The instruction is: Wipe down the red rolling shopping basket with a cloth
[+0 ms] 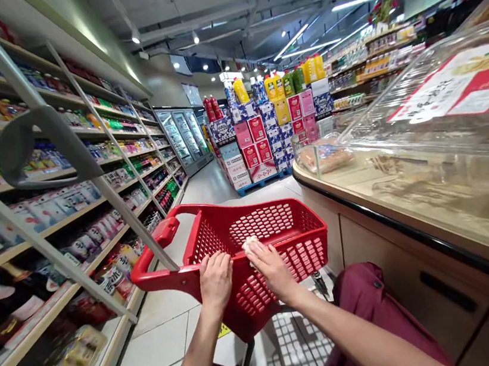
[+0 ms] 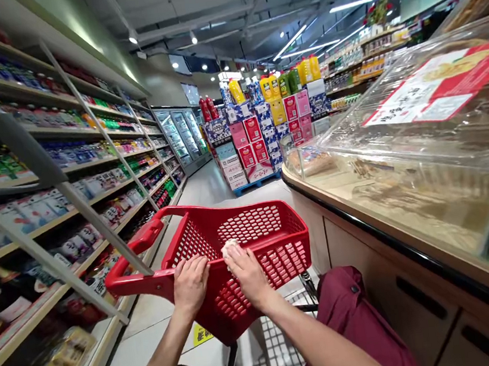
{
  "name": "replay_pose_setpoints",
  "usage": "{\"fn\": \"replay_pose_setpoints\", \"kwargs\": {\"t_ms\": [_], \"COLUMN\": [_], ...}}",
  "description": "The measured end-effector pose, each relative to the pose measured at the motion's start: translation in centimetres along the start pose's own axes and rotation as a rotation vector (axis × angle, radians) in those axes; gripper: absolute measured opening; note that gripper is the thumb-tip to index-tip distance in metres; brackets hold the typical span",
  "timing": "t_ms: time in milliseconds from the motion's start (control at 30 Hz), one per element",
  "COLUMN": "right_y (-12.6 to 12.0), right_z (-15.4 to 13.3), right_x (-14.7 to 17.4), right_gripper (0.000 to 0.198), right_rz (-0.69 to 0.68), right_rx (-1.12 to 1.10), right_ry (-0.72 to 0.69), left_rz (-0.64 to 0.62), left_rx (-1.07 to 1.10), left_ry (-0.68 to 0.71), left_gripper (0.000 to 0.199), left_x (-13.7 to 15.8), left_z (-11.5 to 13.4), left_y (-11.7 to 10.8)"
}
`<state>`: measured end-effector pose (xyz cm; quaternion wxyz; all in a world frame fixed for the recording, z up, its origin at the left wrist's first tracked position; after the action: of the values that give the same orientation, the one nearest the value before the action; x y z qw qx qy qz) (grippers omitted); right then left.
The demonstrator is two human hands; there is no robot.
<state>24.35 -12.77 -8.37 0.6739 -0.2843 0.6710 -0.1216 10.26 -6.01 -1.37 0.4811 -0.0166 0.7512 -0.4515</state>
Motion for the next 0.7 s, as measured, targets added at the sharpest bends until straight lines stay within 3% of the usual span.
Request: {"fn": "replay_pose_setpoints", "kwargs": {"t_ms": [67,200,367,567,700], "right_y": [-0.5,-2.1,-0.8,-3.0,-1.4], "right_z": [1.7,6.2,2.6,6.0,3.9], "right_x": [0.4,2.1,0.7,3.0,2.5], "right_gripper": [0.060,0.060,0.060,0.059,0.058], "right_rz": [-0.025,0.043,-0.042,0.090,0.007], "right_rx": [0.036,0.115,-0.023,0.125,0.055], "right_ry": [0.062,0.329,0.074,0.321,0.083], "left_rz": [0.007,-0.008,-0.031,-0.070,-0.095], "left_rx": [-0.006,0.005,0.041,0.016,0.020], "left_ry": [-0.031,-0.100,-0.114,-0.151,-0.136], "left_gripper": [0.026,0.026,0.026,0.030,0.037], "left_x": [0.1,0.2,0.3,0.6,1.1], "left_z": [0.2,0.6,0.9,2.6,4.2], "left_y": [-0.1,0.0,-0.2,0.6,1.7]}}
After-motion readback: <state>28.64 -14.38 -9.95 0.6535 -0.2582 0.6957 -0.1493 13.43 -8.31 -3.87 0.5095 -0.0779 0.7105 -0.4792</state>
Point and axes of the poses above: each hand's wrist, its own x-axis away from the middle knuckle, its own y-axis out of the palm, z = x × y, the point moved 7 cm from there along -x, towards the middle knuckle, and after that the axes turned 10 degrees about -y, right-handed, at the moved point
